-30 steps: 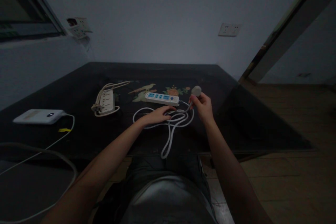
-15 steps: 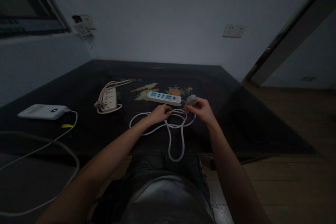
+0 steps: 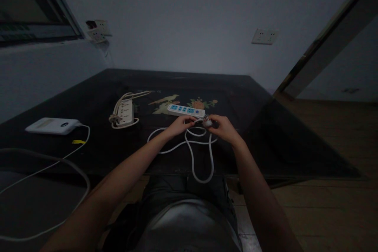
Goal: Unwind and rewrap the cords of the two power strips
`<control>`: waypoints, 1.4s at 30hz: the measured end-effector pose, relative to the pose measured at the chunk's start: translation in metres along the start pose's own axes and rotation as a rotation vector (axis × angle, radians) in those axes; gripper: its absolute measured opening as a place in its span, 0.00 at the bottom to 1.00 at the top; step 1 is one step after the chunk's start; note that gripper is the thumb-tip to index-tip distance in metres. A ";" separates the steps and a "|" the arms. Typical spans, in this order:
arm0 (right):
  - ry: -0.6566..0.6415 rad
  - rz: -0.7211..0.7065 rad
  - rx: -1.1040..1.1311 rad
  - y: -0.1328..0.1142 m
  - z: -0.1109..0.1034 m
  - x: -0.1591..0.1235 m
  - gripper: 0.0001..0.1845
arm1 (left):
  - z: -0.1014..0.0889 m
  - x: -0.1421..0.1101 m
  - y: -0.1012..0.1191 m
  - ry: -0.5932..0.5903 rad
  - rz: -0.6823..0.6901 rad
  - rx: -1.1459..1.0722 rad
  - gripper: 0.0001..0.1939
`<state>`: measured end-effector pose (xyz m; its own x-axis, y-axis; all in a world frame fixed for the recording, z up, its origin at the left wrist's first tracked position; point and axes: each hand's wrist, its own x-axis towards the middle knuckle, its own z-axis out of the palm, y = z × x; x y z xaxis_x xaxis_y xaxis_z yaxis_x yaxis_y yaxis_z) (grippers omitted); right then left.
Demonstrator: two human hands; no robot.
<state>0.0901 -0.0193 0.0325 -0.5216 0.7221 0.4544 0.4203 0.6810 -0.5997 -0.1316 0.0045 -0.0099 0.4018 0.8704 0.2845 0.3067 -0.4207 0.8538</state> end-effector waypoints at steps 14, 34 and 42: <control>-0.060 -0.072 -0.097 0.008 0.007 0.002 0.21 | -0.003 -0.009 0.031 -0.049 0.206 0.168 0.10; 0.117 0.049 0.092 -0.010 0.003 0.003 0.11 | -0.027 -0.005 0.030 -0.081 0.198 0.465 0.10; 0.042 0.215 0.170 -0.007 0.004 0.003 0.16 | -0.030 -0.001 0.028 0.271 -0.032 0.004 0.08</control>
<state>0.0826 -0.0220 0.0354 -0.4010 0.8548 0.3293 0.3857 0.4836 -0.7857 -0.1489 -0.0001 0.0264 0.1461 0.9198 0.3641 0.3193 -0.3922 0.8627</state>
